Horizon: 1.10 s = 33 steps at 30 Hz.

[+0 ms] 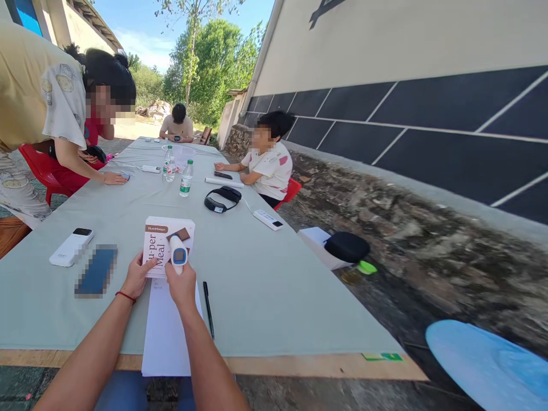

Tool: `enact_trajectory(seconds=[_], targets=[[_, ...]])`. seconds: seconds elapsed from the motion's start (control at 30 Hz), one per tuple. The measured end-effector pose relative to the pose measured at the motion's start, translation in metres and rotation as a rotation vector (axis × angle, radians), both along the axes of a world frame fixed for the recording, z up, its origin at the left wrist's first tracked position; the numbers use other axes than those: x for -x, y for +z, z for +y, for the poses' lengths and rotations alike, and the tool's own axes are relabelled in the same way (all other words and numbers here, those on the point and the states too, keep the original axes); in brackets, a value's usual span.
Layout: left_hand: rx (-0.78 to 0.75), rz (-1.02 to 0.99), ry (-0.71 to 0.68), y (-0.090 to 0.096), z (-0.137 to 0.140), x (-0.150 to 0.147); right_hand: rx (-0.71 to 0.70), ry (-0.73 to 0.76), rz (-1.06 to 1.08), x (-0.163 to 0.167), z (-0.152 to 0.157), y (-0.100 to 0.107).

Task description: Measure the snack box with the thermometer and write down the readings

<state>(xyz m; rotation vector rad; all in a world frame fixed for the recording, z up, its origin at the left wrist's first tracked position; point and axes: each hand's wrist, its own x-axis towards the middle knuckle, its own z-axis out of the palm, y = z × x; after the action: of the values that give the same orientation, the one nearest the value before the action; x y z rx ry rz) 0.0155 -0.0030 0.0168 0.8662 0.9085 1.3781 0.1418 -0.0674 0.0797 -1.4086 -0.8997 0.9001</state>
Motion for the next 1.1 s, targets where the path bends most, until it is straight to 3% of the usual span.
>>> enact_trajectory(seconds=[1.1], targets=[[0.029, -0.011, -0.012, 0.0014, -0.0024, -0.0048, 0.021, -0.014, -0.047, -0.0076, -0.0008, -0.0028]])
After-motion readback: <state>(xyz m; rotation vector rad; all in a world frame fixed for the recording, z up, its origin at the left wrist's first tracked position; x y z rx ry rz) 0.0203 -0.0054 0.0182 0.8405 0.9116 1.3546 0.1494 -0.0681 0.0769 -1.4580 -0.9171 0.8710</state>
